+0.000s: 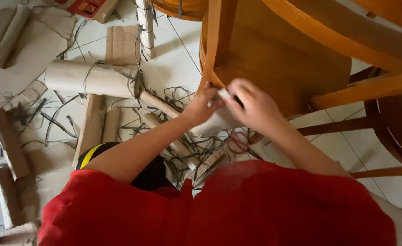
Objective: Wrapping wooden chair legs with cardboard and securing them with plastic ties
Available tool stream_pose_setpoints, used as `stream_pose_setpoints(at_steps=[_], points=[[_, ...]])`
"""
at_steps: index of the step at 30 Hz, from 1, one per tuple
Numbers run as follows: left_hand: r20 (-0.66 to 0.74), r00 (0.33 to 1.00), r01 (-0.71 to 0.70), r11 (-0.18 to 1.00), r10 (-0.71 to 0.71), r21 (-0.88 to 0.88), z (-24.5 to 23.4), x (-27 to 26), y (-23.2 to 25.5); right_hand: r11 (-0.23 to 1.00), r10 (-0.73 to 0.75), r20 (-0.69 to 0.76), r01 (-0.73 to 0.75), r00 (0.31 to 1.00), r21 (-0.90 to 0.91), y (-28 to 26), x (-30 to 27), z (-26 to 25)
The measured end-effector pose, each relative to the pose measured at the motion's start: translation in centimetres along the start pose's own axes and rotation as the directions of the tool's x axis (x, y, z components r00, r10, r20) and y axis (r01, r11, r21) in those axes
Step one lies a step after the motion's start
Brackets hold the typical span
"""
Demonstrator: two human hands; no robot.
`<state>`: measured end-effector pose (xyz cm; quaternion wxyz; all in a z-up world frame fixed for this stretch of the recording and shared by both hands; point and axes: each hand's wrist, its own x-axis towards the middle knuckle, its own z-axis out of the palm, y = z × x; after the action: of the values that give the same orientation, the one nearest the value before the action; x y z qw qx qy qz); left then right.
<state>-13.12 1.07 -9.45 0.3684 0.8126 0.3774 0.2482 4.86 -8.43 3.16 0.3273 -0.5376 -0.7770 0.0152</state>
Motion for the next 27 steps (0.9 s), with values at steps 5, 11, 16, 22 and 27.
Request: stream_pose_setpoints(at_steps=[5,11,16,22,27], points=[[0.069,0.998,-0.004,0.999,0.007,-0.044,0.2,-2.9,7.1,0.984,0.175,0.167,-0.168,0.97,-0.06,0.2,-4.4,-7.0],[0.059,0.996,0.062,0.997,-0.059,-0.054,0.3,-3.3,10.9,0.466,0.885,0.301,-0.674,0.355,-0.573,4.9,-8.6,-13.9],[0.009,1.0,-0.013,0.998,0.013,-0.064,2.3,-3.9,10.5,0.67,0.726,0.197,-0.742,0.659,0.013,9.5,-10.7,-12.7],[-0.072,0.989,-0.132,0.988,0.127,-0.074,2.3,-4.2,9.8,0.947,0.276,-0.1,-0.253,0.956,0.196,12.4,-11.2,-10.7],[-0.116,0.976,-0.192,0.979,0.184,-0.062,1.6,-4.2,10.2,0.926,0.305,-0.18,-0.246,0.935,0.287,12.7,-12.3,-9.3]])
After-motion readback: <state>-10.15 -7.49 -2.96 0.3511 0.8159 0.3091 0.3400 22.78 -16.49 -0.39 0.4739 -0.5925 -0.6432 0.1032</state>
